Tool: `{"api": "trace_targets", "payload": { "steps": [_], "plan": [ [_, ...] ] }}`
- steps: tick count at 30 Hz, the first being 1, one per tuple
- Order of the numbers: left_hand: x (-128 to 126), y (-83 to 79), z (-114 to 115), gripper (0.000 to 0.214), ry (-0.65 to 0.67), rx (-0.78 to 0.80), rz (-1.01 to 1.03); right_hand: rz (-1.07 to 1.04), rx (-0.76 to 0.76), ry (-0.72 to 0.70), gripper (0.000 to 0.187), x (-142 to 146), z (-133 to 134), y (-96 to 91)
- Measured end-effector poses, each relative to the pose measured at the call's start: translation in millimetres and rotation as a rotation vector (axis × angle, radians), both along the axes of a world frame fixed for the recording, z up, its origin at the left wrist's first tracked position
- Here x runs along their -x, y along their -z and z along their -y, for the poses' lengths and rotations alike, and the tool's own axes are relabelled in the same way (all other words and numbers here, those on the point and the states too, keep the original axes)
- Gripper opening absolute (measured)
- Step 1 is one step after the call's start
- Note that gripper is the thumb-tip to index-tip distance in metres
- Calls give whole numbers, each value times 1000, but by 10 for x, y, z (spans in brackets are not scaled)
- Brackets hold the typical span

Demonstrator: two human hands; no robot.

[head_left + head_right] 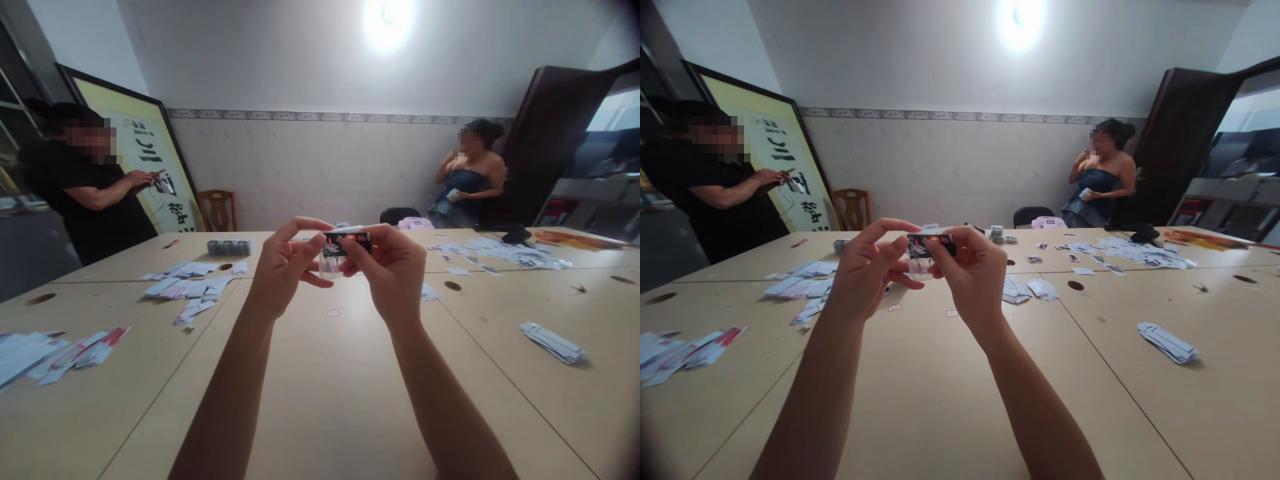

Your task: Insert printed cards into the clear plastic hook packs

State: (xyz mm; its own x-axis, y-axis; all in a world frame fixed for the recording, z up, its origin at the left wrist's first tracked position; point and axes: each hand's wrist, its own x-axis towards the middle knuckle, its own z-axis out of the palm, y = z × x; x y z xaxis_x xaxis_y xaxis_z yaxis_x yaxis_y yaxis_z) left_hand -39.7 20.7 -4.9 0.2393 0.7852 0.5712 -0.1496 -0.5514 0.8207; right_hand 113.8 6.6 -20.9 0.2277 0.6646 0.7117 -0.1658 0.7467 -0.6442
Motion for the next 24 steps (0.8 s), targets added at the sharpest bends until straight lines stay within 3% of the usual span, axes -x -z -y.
{"api": "trace_targets", "payload": {
  "steps": [11,24],
  "plan": [
    [-32,41,-42,20,-33,-42,26,-13,-4,40,13,16,-2,1],
    [-27,11,-13,33,-40,-30,-55,-18,20,68,17,12,14,-18]
  ]
}}
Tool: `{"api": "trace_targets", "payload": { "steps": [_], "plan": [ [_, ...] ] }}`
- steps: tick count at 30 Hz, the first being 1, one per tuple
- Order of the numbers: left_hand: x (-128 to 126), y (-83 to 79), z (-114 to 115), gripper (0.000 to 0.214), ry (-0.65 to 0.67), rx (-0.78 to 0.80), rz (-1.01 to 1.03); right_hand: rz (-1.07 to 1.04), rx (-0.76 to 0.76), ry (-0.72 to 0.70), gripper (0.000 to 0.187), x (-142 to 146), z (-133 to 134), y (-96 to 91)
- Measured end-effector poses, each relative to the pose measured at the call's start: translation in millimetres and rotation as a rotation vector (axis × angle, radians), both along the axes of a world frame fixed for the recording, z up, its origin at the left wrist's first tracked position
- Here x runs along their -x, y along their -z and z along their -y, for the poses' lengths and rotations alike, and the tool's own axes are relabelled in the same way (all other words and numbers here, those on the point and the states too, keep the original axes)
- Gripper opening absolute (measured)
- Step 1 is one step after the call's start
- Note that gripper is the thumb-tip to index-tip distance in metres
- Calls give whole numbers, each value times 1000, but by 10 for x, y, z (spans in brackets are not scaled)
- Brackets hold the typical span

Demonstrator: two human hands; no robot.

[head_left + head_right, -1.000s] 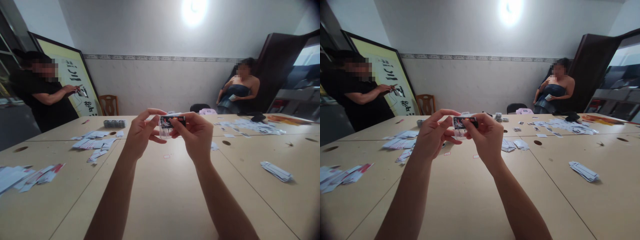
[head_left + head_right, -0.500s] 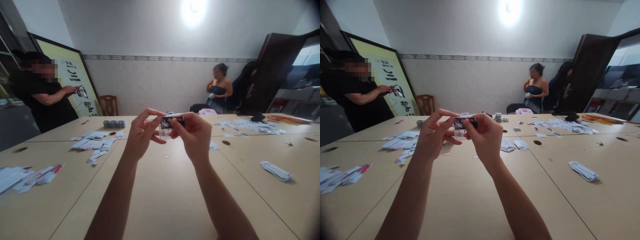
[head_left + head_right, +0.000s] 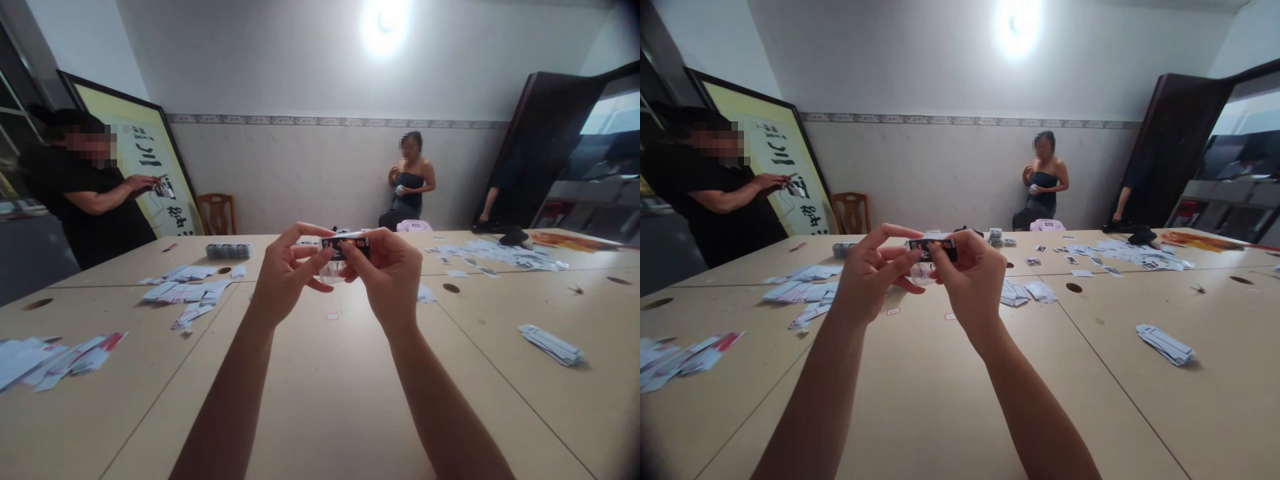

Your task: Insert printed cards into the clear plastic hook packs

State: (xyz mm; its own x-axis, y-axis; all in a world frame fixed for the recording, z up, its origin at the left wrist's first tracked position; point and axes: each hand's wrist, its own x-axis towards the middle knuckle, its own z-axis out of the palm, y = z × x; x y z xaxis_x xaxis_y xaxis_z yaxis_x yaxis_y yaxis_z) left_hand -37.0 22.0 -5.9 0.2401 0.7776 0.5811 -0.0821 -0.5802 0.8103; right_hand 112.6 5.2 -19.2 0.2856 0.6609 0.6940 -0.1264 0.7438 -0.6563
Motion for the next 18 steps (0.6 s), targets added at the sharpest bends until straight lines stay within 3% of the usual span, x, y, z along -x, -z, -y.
{"api": "trace_targets", "payload": {
  "steps": [6,10,13,18],
  "plan": [
    [32,-9,-5,29,58,41,1,48,6,41,16,-9,-17,11],
    [48,-13,-13,46,70,49,-43,78,20,82,17,-9,-56,28],
    [21,11,-45,57,54,48,-59,98,25,118,16,-15,-120,54],
    [-56,88,-171,56,-15,47,-64,155,68,202,17,-43,-291,113]
  ]
}}
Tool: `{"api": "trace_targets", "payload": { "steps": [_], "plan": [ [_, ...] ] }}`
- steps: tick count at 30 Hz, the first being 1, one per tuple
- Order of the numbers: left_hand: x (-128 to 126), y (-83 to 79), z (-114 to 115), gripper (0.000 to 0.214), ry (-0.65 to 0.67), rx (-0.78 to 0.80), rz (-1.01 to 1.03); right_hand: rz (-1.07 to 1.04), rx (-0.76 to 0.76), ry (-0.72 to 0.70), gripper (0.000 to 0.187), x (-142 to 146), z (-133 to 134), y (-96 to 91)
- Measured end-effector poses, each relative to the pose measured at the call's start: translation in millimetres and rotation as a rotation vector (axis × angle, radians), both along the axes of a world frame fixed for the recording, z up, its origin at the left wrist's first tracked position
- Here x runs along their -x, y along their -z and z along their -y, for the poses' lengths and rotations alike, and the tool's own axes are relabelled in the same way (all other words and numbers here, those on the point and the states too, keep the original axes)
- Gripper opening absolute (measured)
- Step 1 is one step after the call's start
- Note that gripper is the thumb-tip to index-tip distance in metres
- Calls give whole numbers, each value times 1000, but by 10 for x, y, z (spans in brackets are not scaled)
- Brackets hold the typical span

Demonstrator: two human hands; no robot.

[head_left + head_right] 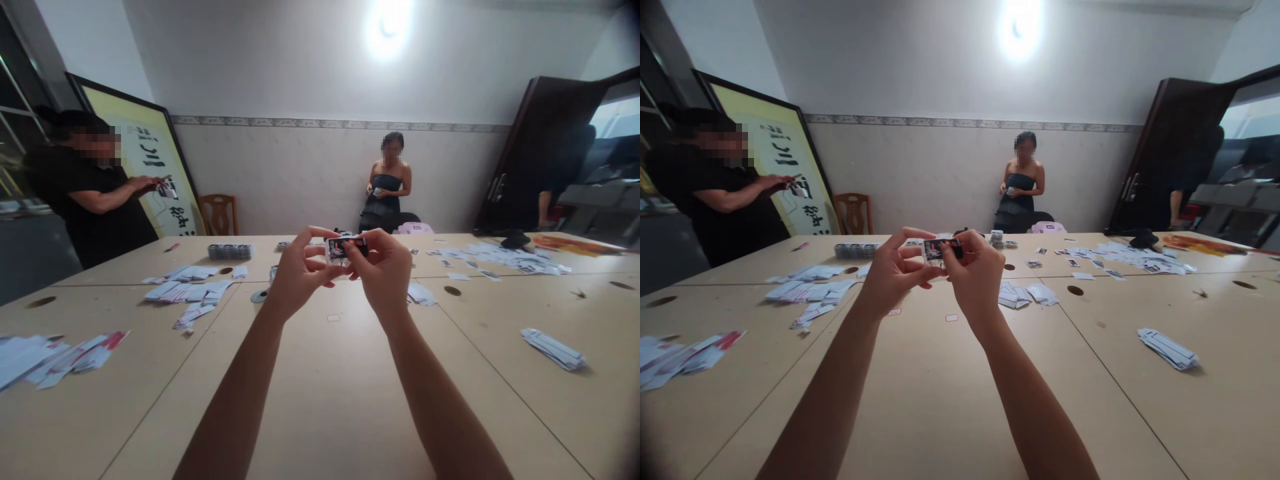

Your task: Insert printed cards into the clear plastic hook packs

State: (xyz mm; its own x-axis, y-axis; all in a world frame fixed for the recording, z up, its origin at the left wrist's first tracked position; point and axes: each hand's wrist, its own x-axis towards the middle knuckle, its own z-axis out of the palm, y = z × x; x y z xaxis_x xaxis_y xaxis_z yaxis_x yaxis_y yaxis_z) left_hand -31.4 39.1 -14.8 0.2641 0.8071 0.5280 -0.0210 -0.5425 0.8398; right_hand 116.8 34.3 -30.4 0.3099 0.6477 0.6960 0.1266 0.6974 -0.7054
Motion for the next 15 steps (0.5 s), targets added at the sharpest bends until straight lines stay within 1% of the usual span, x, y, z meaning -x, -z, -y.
{"api": "trace_targets", "payload": {
  "steps": [6,10,15],
  "plan": [
    [-35,99,-176,57,-80,33,-8,99,28,44,18,-33,-184,54],
    [-60,151,-247,56,-136,51,11,170,47,46,18,-46,-270,85],
    [-89,182,-280,55,-200,67,32,258,-31,156,14,-35,-321,120]
  ]
}}
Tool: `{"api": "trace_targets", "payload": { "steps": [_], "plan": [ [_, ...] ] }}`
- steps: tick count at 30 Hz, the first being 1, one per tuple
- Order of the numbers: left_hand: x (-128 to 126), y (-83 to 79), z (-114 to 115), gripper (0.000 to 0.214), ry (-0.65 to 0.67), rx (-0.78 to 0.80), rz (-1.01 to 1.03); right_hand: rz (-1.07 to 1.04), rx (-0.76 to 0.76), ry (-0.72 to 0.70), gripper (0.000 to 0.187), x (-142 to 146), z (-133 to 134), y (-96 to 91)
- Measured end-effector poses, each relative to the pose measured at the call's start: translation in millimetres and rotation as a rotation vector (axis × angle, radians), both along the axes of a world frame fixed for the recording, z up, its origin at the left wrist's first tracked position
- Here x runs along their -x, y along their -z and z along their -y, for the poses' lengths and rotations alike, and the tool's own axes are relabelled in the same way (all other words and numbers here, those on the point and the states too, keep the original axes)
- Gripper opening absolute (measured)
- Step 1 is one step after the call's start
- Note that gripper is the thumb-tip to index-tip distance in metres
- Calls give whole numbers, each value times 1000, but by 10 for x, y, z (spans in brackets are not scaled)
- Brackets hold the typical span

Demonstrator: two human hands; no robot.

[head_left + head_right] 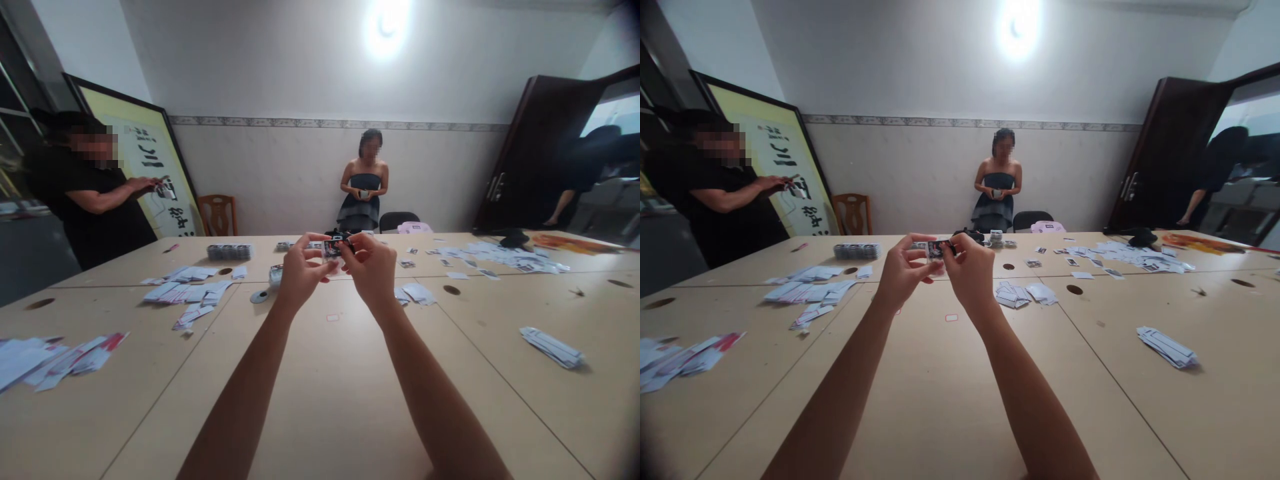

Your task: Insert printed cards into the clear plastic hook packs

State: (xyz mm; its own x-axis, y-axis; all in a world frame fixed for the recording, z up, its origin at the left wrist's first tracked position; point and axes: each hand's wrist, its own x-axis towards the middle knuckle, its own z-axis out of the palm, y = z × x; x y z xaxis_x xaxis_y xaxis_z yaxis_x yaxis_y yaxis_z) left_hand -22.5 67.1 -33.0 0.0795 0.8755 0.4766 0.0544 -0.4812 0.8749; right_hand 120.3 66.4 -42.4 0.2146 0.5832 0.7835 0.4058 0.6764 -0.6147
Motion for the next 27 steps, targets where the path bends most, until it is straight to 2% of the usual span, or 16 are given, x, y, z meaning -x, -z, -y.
{"api": "trace_targets", "payload": {
  "steps": [15,19,24,27],
  "plan": [
    [-16,77,-95,52,-44,-12,51,202,-210,124,17,107,47,89],
    [-8,68,-79,50,-29,0,77,303,-296,131,20,100,49,122],
    [6,37,-43,46,-15,-7,71,457,-328,165,28,35,53,129],
    [11,25,-25,44,-29,-36,36,469,-343,157,28,18,49,127]
  ]
}}
